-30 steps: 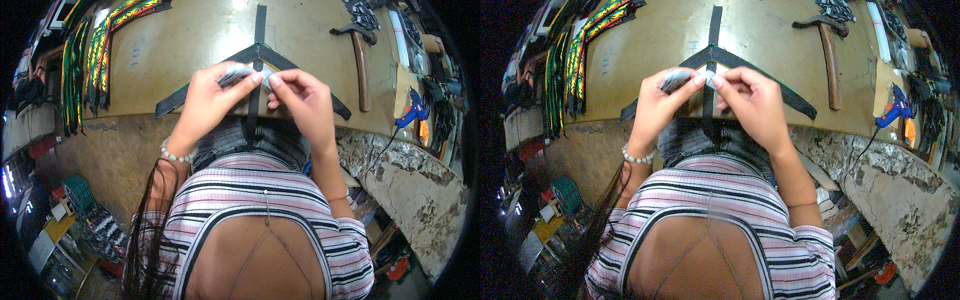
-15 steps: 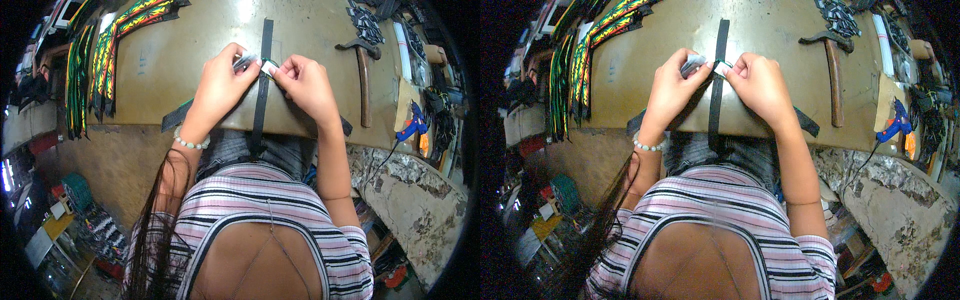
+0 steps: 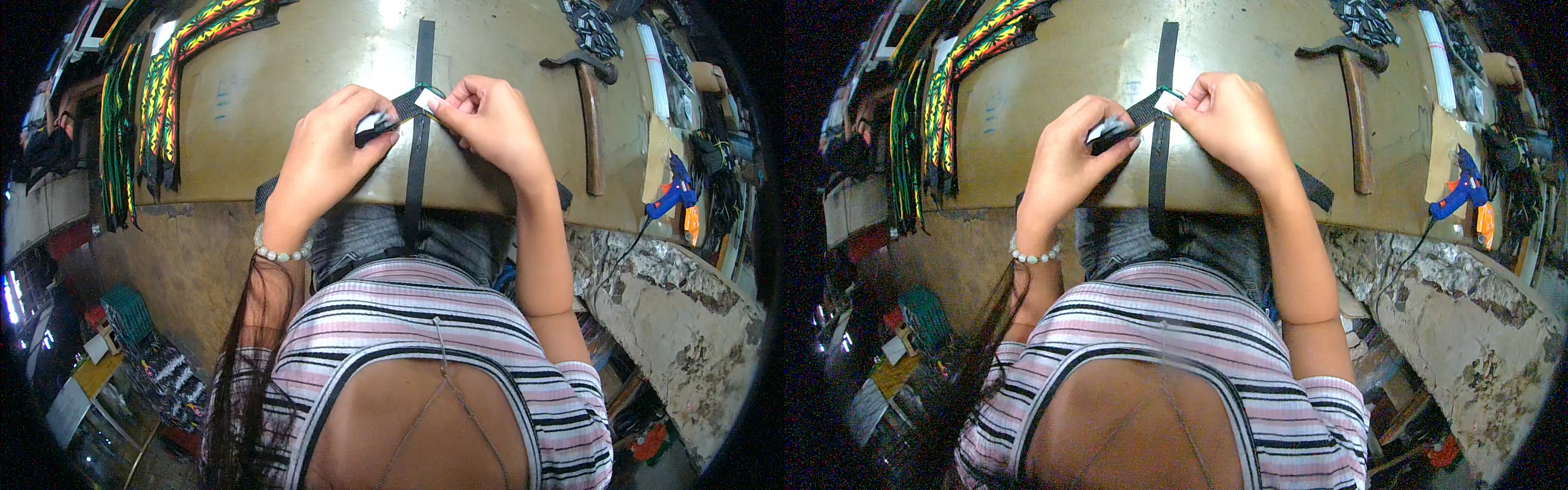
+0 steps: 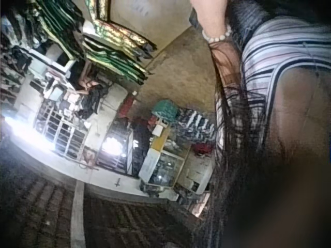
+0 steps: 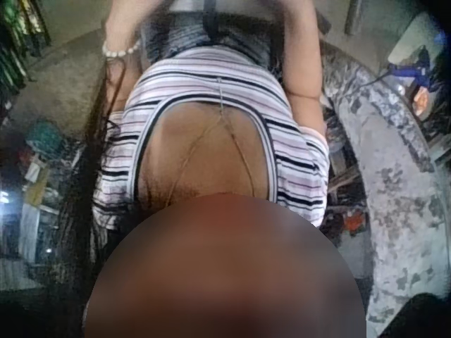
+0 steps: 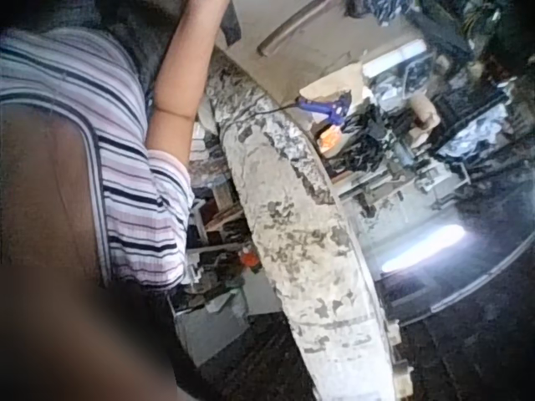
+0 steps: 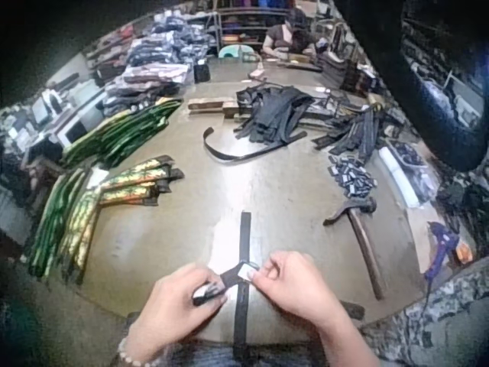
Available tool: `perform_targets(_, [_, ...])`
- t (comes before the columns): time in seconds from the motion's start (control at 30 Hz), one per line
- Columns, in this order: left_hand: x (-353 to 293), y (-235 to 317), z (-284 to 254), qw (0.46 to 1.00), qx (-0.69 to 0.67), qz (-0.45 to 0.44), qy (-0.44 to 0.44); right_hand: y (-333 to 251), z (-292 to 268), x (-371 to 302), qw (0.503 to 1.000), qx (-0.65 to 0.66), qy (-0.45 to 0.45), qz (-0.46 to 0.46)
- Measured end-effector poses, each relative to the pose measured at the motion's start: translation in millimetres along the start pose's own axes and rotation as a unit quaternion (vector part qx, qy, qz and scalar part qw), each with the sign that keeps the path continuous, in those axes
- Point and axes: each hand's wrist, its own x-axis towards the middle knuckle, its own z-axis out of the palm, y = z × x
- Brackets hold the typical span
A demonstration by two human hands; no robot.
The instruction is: The person assembles straps by applying hot glue to join patterned and black strap pieces. They repeatedly pick up strap segments, apply glue with a hot glue gun, and press the pieces together on a workbench.
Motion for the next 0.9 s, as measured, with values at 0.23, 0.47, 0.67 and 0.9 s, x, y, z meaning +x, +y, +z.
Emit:
perform_targets(0.23, [-1, -6, 21, 0.998, -0.015, 0.045, 0.036, -3, -4, 4, 0.998, 0.029, -0.039, 0.043])
perform_targets(0.47, [16, -8, 25, 0.996, -0.006, -0.052, 0.075, 2, -3, 5, 0.999, 0.032, -0.030, 0.030])
perform_targets(0.67, [26, -4, 16, 0.993, -0.023, -0.116, 0.029, -10, -11, -3, 0.995, -0.103, -0.006, -0.005])
perform_targets(0.9, [26, -8, 17, 0.994, -0.011, -0.108, 0.024, -22, -4, -14, 0.969, -0.030, 0.068, -0.235])
